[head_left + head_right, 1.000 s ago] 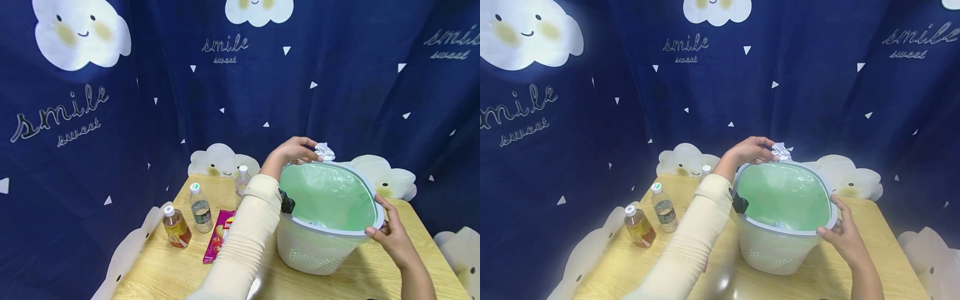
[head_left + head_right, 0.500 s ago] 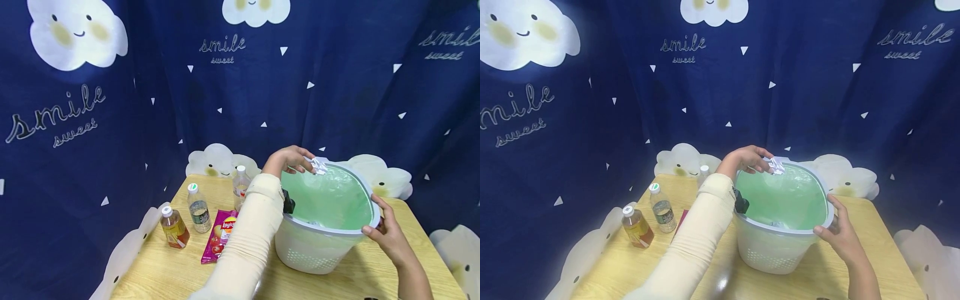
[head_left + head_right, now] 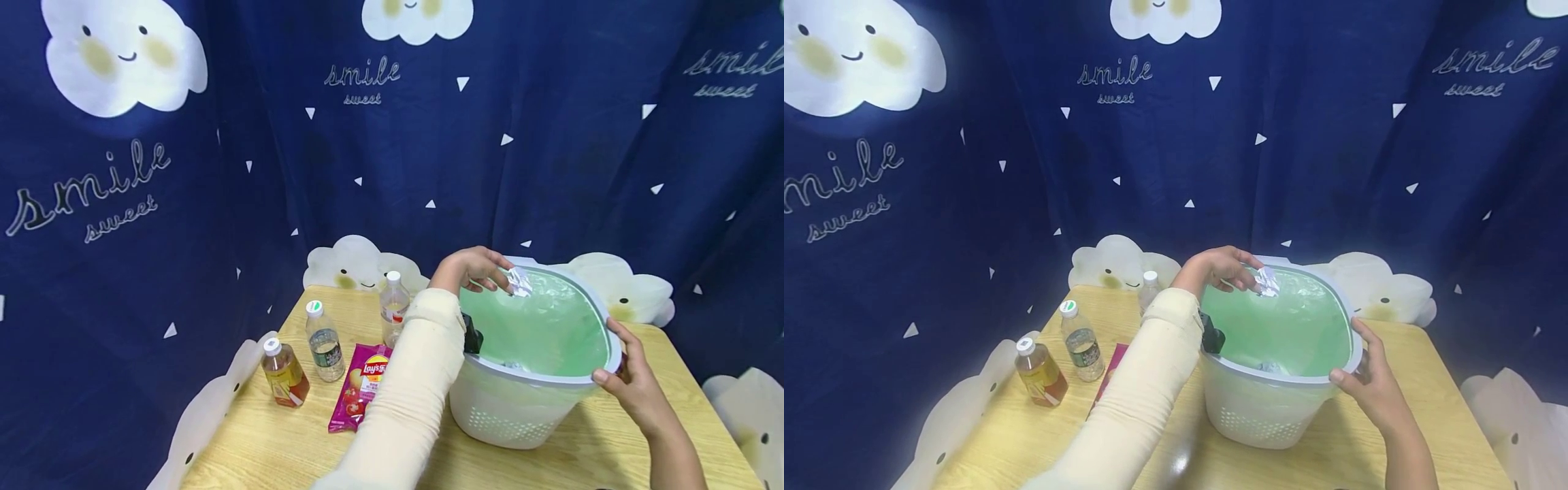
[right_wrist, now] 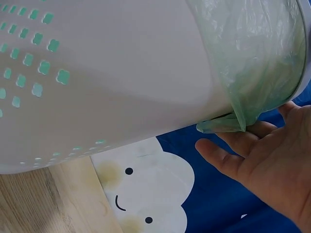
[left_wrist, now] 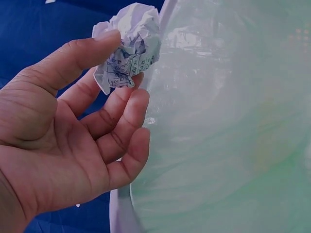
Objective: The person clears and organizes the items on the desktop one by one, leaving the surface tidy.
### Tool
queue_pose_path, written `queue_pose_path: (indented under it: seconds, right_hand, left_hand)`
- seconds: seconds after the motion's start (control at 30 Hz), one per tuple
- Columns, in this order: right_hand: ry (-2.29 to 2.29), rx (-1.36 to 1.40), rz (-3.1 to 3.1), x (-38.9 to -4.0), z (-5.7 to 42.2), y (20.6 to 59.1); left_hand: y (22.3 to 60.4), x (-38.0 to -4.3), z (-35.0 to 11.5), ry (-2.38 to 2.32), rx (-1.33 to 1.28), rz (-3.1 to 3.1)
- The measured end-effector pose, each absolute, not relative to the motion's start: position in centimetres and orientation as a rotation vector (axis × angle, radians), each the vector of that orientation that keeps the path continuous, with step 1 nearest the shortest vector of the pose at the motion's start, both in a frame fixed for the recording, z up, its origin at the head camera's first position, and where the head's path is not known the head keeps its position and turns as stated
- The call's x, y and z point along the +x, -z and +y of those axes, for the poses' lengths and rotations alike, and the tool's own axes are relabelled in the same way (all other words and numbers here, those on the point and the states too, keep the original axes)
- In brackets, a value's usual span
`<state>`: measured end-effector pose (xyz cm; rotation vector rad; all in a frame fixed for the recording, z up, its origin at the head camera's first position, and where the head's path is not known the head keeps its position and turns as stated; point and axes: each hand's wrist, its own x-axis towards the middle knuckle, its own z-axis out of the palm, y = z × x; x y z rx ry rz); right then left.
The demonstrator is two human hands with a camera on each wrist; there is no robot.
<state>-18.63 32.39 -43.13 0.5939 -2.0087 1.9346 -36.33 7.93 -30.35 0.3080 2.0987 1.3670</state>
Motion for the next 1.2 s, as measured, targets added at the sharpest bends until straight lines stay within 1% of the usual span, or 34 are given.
queue_pose_path:
  seconds: [0.23, 0.43, 0.57, 0.93, 1.2]
  right_hand:
    - [-1.921, 0.585, -2.016, -18.7, 32.1, 43.0]
    - [-1.907, 0.597, -2.021, -19.0, 32.1, 42.7]
    - [-1.892, 0.58, -2.036, -18.9, 32.1, 42.8]
    - [-1.833, 0.434, -2.103, -18.6, 31.6, 43.0]
    - [-1.888, 0.438, -2.003, -18.8, 30.9, 43.7]
  left_hand:
    - [29.4, -35.9, 7.2, -1.321, 0.44, 2.131]
    - [27.8, -34.1, 5.8, -1.302, 0.713, 2.162]
    - [27.6, -32.8, 4.6, -1.313, 0.86, 2.139]
    - [30.3, -30.4, 2.1, -1.49, 0.89, 2.149]
    - [32.3, -28.9, 0.2, -1.567, 0.937, 2.191]
